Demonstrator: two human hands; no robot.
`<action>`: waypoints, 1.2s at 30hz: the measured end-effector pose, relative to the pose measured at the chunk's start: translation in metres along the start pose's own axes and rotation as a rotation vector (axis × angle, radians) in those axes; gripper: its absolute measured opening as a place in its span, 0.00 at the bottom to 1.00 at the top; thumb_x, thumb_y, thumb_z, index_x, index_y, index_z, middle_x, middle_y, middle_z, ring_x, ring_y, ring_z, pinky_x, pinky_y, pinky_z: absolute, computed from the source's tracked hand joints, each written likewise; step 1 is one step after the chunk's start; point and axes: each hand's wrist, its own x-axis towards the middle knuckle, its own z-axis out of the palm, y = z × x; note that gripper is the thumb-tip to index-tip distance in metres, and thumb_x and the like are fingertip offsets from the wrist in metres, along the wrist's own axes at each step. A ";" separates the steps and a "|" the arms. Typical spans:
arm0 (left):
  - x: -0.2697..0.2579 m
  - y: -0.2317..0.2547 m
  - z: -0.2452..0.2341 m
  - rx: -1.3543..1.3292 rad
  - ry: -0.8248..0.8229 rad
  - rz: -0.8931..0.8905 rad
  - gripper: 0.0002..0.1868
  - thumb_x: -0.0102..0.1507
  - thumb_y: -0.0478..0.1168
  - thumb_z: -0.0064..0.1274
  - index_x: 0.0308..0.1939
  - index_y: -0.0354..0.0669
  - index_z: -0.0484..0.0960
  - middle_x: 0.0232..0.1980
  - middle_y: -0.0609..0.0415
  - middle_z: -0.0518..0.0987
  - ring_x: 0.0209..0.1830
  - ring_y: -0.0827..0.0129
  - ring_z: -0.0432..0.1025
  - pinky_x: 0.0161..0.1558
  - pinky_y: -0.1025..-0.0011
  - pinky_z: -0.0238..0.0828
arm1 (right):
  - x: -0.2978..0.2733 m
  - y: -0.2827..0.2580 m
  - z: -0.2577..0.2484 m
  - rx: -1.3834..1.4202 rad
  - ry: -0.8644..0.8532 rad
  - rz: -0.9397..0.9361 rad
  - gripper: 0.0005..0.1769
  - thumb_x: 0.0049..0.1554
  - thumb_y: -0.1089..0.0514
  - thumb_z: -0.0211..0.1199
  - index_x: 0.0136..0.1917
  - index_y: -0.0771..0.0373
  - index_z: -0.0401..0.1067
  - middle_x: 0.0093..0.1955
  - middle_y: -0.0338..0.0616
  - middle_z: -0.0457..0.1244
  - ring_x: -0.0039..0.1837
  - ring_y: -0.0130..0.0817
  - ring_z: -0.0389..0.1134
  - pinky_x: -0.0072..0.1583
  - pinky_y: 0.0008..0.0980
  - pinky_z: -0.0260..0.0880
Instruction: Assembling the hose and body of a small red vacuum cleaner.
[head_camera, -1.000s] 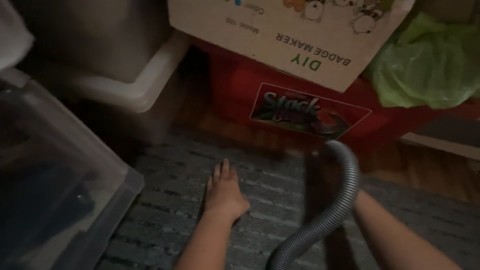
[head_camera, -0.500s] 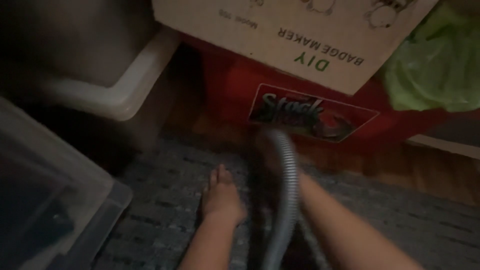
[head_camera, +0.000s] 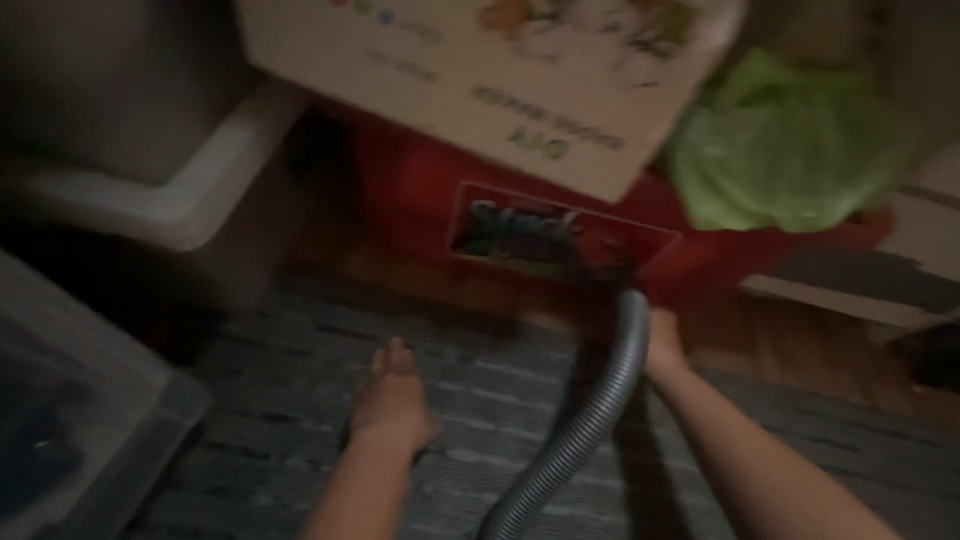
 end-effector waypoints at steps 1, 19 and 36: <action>0.001 0.001 -0.002 -0.005 -0.029 -0.029 0.53 0.63 0.41 0.63 0.81 0.41 0.42 0.86 0.55 0.36 0.86 0.60 0.35 0.80 0.62 0.41 | -0.002 0.009 -0.018 -0.167 0.063 0.000 0.20 0.66 0.53 0.50 0.52 0.69 0.77 0.48 0.57 0.71 0.47 0.47 0.73 0.50 0.48 0.73; -0.065 0.160 0.009 -0.800 -0.320 0.142 0.37 0.62 0.65 0.49 0.68 0.48 0.75 0.63 0.49 0.79 0.60 0.61 0.77 0.61 0.62 0.72 | -0.110 0.000 -0.078 -0.310 0.223 -0.098 0.24 0.60 0.60 0.59 0.69 0.63 0.64 0.59 0.60 0.69 0.61 0.53 0.72 0.63 0.46 0.71; -0.036 0.023 -0.004 -0.925 0.064 0.054 0.36 0.60 0.53 0.55 0.69 0.41 0.70 0.50 0.43 0.83 0.29 0.58 0.79 0.31 0.63 0.77 | -0.129 -0.117 0.083 -0.397 0.101 -0.249 0.32 0.52 0.63 0.67 0.67 0.66 0.59 0.50 0.67 0.68 0.55 0.63 0.72 0.56 0.52 0.72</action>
